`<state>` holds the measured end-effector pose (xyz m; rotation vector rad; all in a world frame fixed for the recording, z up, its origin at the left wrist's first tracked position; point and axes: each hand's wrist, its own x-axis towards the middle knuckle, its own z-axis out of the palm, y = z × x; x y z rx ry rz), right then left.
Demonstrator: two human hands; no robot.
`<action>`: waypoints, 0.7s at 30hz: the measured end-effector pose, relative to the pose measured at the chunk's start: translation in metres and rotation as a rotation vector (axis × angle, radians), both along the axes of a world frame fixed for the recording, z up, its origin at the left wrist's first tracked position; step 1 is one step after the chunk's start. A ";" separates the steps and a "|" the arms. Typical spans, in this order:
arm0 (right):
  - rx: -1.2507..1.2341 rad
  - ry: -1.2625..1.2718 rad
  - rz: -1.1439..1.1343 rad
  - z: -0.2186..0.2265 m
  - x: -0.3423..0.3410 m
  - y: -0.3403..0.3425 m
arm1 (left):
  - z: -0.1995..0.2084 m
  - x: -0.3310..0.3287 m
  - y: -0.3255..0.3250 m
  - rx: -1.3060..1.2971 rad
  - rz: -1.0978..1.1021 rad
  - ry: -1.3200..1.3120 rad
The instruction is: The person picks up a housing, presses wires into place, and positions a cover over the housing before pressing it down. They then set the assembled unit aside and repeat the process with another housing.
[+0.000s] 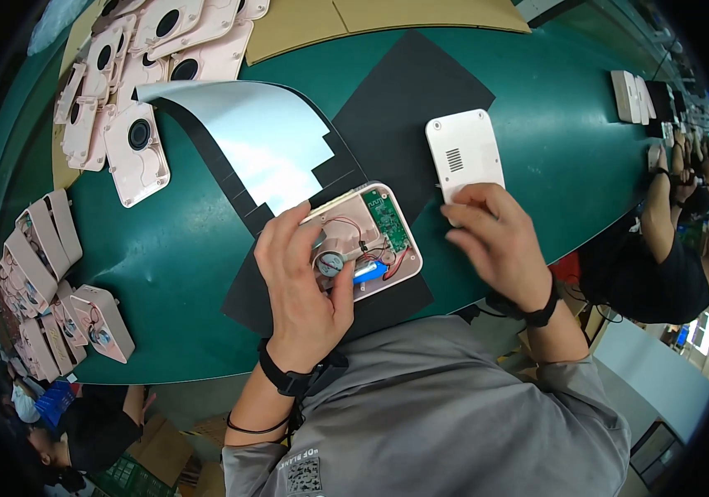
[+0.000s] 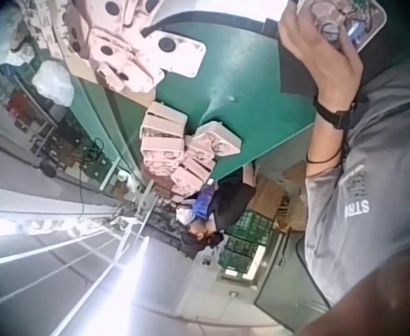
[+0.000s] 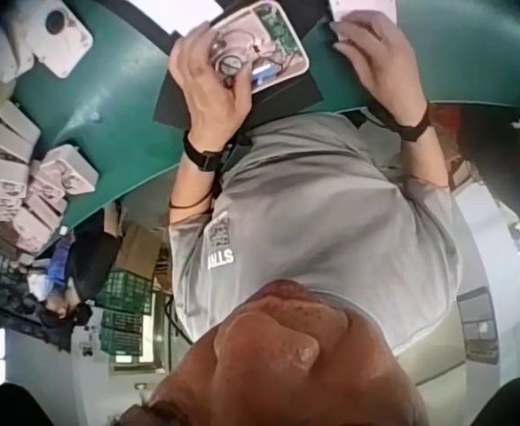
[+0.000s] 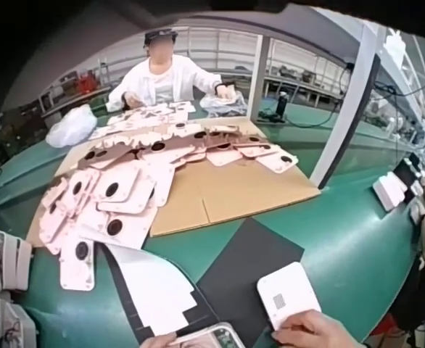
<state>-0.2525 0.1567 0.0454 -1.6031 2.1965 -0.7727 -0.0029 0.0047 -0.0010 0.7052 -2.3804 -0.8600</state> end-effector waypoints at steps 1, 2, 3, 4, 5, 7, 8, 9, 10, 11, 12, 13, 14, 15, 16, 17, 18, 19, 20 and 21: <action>0.038 -0.136 0.051 -0.002 -0.002 -0.008 | -0.002 0.002 0.000 0.029 -0.009 0.021; 0.038 -0.142 0.052 0.000 -0.006 -0.020 | -0.003 0.004 0.000 0.059 -0.018 0.041; -0.006 0.070 0.021 0.007 -0.013 -0.036 | -0.003 0.005 0.001 0.060 -0.017 0.035; -0.048 0.285 -0.010 0.011 -0.020 -0.050 | -0.002 0.006 0.001 0.055 -0.013 0.035; -0.044 0.283 -0.010 0.007 -0.027 -0.058 | -0.001 0.006 0.001 0.052 -0.010 0.035; 0.001 0.274 0.122 0.002 -0.043 -0.072 | 0.000 0.003 -0.001 0.051 -0.013 0.042; 0.025 0.268 0.187 0.001 -0.046 -0.075 | -0.001 0.001 -0.002 0.073 -0.021 0.061; 0.029 0.261 0.193 0.002 -0.046 -0.075 | -0.001 0.003 0.000 0.096 -0.019 0.071; 0.107 0.246 0.176 0.008 -0.047 -0.074 | -0.002 0.005 0.001 0.119 -0.018 0.081; 0.182 0.235 0.157 0.016 -0.051 -0.072 | 0.001 0.006 -0.001 0.123 -0.014 0.078; 0.259 0.224 0.139 0.022 -0.055 -0.070 | 0.008 0.007 -0.004 0.141 0.024 0.097; 0.262 0.220 0.144 0.029 -0.063 -0.064 | 0.015 0.009 -0.007 0.160 0.063 0.115; 0.274 -0.010 0.138 0.040 -0.073 -0.051 | 0.021 0.013 -0.007 0.185 0.092 0.136; 0.282 -0.241 0.129 0.045 -0.075 -0.043 | 0.024 0.023 -0.007 0.195 0.087 0.134; 0.287 -0.240 0.115 0.051 -0.069 -0.035 | 0.029 0.035 -0.008 0.314 0.167 0.239; 0.157 -0.393 -0.058 0.054 -0.059 -0.029 | 0.032 0.042 -0.009 0.428 0.266 0.340; 0.025 -0.543 -0.233 0.057 -0.048 -0.023 | 0.036 0.041 -0.010 0.431 0.272 0.338; -0.108 -0.686 -0.414 0.060 -0.037 -0.017 | 0.044 0.040 -0.013 0.605 0.198 0.323; -0.101 -0.685 -0.416 0.062 -0.025 -0.017 | 0.052 0.039 -0.016 0.777 0.122 0.307; -0.058 -0.741 -0.411 0.059 -0.009 -0.019 | 0.054 0.039 -0.018 0.943 0.042 0.288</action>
